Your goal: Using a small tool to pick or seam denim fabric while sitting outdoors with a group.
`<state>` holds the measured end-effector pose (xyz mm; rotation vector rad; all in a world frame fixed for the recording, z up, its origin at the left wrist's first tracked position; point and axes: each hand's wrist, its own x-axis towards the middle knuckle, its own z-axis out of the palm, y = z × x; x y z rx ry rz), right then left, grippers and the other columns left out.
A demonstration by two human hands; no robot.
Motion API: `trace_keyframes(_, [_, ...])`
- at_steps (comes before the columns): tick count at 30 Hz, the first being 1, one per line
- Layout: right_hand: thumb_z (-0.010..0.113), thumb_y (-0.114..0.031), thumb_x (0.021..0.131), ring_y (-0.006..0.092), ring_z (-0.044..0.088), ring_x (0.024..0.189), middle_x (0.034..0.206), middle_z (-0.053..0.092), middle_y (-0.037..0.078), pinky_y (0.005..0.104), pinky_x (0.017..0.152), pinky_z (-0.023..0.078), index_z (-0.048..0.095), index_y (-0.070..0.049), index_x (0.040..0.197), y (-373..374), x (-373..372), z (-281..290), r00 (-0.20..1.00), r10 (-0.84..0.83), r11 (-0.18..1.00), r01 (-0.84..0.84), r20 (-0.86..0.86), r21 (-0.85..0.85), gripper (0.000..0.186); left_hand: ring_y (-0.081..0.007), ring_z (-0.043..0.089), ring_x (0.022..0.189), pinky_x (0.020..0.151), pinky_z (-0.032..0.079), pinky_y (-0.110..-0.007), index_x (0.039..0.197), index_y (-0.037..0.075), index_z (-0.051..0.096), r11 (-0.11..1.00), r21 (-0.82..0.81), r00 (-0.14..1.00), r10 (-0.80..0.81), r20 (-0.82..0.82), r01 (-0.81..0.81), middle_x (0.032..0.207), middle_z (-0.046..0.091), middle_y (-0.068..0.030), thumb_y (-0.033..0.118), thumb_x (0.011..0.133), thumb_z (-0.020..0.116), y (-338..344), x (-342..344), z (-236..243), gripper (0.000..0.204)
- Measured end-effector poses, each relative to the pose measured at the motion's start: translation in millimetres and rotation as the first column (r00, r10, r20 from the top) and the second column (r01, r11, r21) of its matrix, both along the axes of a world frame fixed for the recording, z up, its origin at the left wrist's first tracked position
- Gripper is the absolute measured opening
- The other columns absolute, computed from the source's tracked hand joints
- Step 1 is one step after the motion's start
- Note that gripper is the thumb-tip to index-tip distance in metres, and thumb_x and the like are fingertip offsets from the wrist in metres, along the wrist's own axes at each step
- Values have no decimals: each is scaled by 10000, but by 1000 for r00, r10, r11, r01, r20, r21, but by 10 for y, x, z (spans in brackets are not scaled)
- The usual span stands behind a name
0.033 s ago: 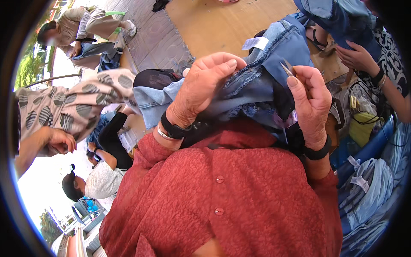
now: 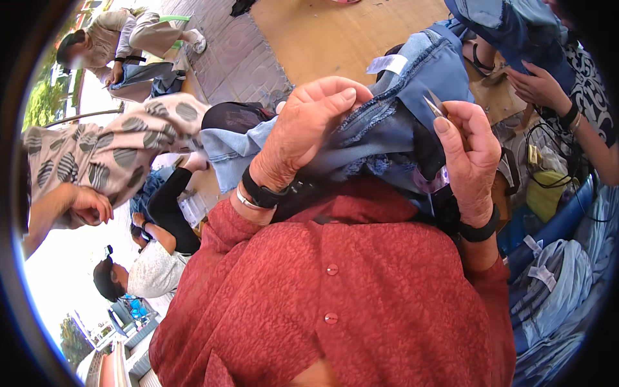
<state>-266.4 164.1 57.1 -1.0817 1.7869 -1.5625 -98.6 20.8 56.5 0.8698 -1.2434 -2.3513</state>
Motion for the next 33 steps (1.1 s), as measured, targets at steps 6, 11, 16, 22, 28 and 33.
trace_keyframes(6, [593, -77, 828, 76, 517, 739, 807, 576, 35, 198, 689, 419, 540, 23, 971, 54, 22, -59, 992, 31, 999, -26, -125, 38, 182, -90, 548, 824, 782, 430, -211, 996, -21, 586, 998, -54, 999, -34, -18, 33, 913, 603, -39, 117, 880, 493, -89, 119, 9, 203])
trace_keyframes(11, [599, -79, 826, 83, 521, 728, 802, 578, 40, 202, 685, 423, 544, 20, 965, 48, 55, -32, 987, 49, 998, -42, -151, 47, 179, -81, 541, 820, 782, 422, -213, 1008, -7, 589, 990, -132, 999, -53, 9, 54, 913, 600, -26, 116, 871, 504, -102, 195, 50, 203])
trace_keyframes(16, [612, -81, 817, 86, 527, 722, 797, 581, 43, 205, 677, 428, 549, 18, 957, 27, 67, -15, 986, 62, 998, -59, -158, 22, 183, -64, 529, 801, 755, 417, -201, 980, 4, 609, 983, -150, 993, -97, 74, 108, 882, 605, -7, 108, 835, 566, -48, 174, 97, 184])
trace_keyframes(22, [619, -92, 814, 96, 551, 714, 790, 595, 53, 216, 670, 441, 553, 16, 947, -10, 89, 16, 968, 79, 997, -75, -238, 27, 183, -61, 535, 727, 679, 429, -191, 915, 1, 622, 971, -226, 986, -41, 163, 78, 792, 612, 0, 73, 801, 606, -16, 77, -1, 136])
trace_keyframes(28, [624, -91, 808, 104, 559, 703, 781, 598, 63, 222, 669, 447, 554, 11, 940, -16, 87, 44, 961, 83, 997, -80, -264, 22, 180, -42, 487, 620, 569, 403, -173, 828, 11, 605, 980, -187, 995, 79, 61, -67, 699, 570, 31, 53, 809, 599, 3, 61, -60, 47])
trace_keyframes(33, [634, -100, 799, 124, 558, 654, 760, 587, 64, 236, 626, 452, 551, 2, 935, -117, 132, 146, 924, 148, 989, -145, -353, 33, 189, -52, 495, 636, 586, 412, -178, 833, 6, 590, 983, -155, 994, 103, 26, -98, 711, 568, 15, 59, 819, 587, 9, 67, -43, 55])
